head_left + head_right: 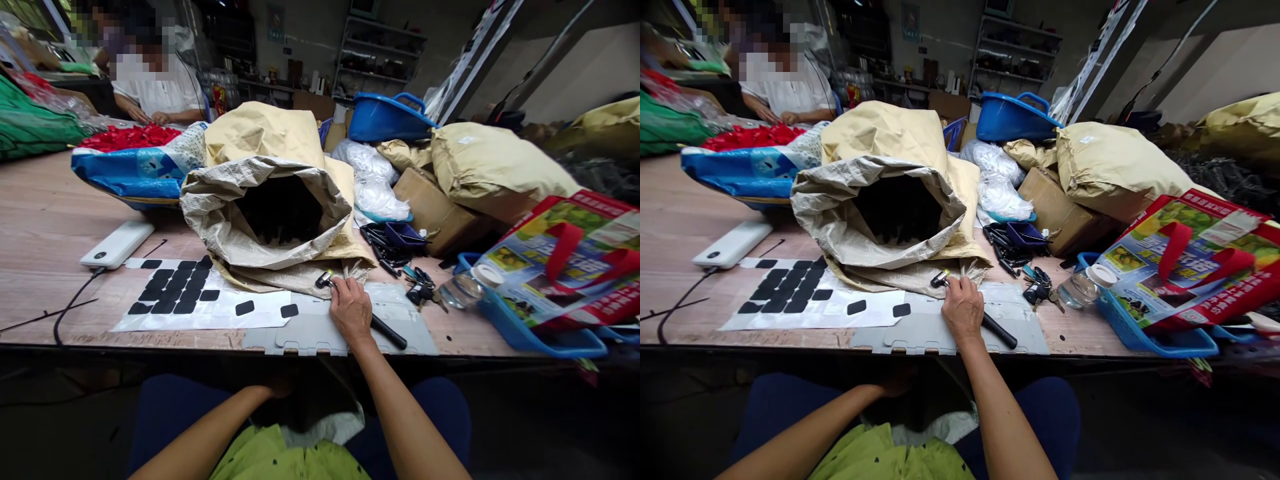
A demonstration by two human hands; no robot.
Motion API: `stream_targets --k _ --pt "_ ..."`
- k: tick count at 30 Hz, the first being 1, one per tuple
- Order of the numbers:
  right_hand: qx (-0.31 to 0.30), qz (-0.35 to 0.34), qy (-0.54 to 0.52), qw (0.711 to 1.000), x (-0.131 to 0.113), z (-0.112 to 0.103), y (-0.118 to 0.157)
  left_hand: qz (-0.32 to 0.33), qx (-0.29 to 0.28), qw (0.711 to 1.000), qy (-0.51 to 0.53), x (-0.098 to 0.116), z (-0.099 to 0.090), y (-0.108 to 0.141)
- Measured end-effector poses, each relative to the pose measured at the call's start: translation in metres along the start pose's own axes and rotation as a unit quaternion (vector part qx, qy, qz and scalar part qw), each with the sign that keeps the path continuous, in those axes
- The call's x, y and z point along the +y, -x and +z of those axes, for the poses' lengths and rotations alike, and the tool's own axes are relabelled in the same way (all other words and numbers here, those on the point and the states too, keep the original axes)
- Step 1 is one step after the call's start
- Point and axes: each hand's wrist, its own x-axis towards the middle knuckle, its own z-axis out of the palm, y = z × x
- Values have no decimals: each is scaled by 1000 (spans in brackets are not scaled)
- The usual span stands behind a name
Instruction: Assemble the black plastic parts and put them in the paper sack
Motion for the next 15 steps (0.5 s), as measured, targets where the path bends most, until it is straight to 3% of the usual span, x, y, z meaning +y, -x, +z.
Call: stream_targets --k 2,4,7,8,9,11,13,15 --pt "2 0 2 1000 0 0 0 -30 -61 997 -48 19 -4 13" --pt "2 1 7 1000 -1 0 0 17 -154 984 -89 51 -23 35" --pt "2 -1 14 1000 -2 0 0 159 -293 942 -30 117 -85 74" --pt "4 -2 16 1000 -3 0 0 188 -312 931 34 137 -113 84" --pt "5 -3 16 1000 -3 0 0 210 -291 930 86 154 -143 90" --pt "5 -2 17 1000 -3 -1 0 232 -133 956 117 175 -204 87" --pt "1 0 17 1000 -3 -1 -1 203 117 966 106 178 -256 64" --pt "-2 2 13 1000 -2 -1 -1 89 367 925 28 170 -292 29"
